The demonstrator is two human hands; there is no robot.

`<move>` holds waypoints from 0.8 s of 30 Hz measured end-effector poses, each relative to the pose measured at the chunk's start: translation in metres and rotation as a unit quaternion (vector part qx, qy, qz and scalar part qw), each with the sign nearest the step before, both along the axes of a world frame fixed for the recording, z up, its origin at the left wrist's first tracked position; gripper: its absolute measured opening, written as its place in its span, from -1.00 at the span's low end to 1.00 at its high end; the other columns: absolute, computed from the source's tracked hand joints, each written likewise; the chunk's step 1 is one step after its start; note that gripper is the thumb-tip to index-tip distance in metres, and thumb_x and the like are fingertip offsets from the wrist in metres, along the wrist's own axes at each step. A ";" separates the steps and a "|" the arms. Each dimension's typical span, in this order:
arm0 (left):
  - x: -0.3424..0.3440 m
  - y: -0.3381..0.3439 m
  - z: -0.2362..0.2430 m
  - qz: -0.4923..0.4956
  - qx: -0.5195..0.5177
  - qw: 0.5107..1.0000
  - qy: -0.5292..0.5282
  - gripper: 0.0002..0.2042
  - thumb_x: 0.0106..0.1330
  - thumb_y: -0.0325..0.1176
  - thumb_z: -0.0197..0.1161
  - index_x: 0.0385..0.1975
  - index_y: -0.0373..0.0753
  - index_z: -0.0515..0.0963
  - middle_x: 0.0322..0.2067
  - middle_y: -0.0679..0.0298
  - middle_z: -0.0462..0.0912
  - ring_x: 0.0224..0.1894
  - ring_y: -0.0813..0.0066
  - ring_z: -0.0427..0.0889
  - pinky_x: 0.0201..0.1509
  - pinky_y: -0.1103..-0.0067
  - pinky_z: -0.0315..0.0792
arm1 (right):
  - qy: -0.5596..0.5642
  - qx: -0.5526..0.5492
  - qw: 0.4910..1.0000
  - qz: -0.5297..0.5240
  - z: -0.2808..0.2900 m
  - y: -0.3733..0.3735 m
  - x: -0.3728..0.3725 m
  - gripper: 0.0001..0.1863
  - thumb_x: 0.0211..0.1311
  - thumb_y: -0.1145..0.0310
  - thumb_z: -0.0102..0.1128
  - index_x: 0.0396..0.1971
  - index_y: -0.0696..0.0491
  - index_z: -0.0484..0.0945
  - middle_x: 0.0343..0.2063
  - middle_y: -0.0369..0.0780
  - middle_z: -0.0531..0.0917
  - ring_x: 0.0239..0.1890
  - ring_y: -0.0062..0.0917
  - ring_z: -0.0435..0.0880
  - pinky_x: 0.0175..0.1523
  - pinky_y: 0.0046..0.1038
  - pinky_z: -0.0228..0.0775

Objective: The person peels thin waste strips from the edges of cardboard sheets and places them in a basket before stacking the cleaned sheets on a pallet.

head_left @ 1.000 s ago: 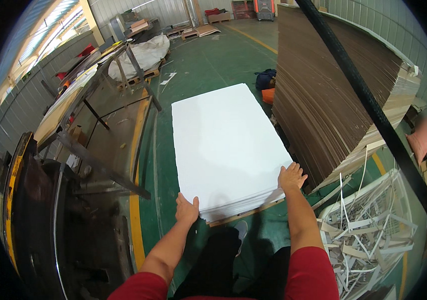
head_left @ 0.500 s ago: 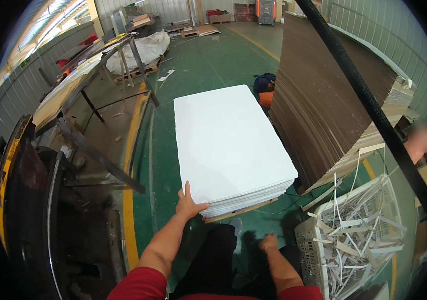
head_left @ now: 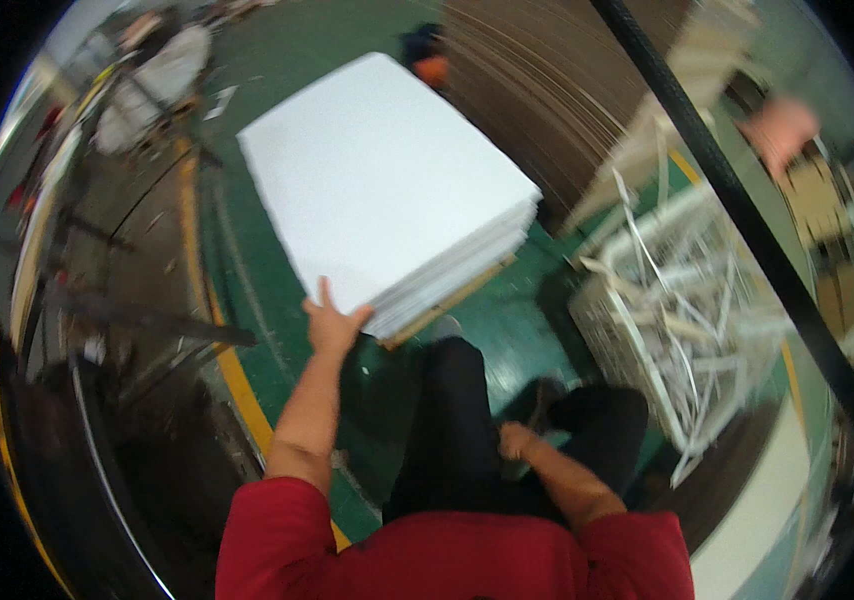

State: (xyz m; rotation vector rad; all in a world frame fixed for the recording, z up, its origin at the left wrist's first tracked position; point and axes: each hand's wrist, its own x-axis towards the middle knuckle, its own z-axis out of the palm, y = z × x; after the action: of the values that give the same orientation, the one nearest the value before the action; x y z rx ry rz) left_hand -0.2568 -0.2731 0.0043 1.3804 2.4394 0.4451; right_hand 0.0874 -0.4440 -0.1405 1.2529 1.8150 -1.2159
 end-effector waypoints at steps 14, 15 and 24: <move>-0.019 0.011 -0.037 -0.104 0.022 0.991 0.078 -0.08 -0.04 0.31 0.16 0.29 -0.05 0.00 0.04 -0.44 0.15 0.05 -0.27 0.28 0.06 0.13 0.29 | 0.062 0.512 0.680 -0.521 0.149 -0.095 0.111 -0.75 0.11 0.31 0.06 -0.27 0.12 0.52 -0.31 -0.06 0.59 -0.24 -0.19 0.56 -0.13 -0.29 0.41; -0.020 0.008 -0.035 -0.098 0.012 0.992 0.082 -0.07 -0.04 0.33 0.13 0.29 -0.04 -0.01 0.06 -0.41 0.14 0.07 -0.26 0.26 0.08 0.13 0.26 | 0.071 0.550 0.630 -0.543 0.160 -0.106 0.118 -0.77 0.11 0.31 0.06 -0.29 0.12 0.53 -0.32 -0.07 0.59 -0.24 -0.20 0.57 -0.13 -0.30 0.41; 0.172 -0.047 -0.037 -0.259 0.248 0.934 -0.006 -0.50 0.19 -0.36 0.11 0.12 -0.41 0.23 0.09 -0.11 0.29 0.14 0.04 0.28 0.18 0.30 0.19 | -0.247 0.521 0.348 -0.739 0.202 -0.308 0.221 -0.82 0.11 0.38 0.04 -0.31 0.07 0.56 -0.38 -0.10 0.62 -0.27 -0.27 0.62 -0.15 -0.38 0.43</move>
State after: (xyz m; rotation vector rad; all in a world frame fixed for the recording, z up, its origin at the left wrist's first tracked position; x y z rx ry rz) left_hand -0.0845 -0.3201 -0.0330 2.1250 1.8974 0.9619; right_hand 0.3082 -0.7524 0.0611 3.7503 0.2076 0.3508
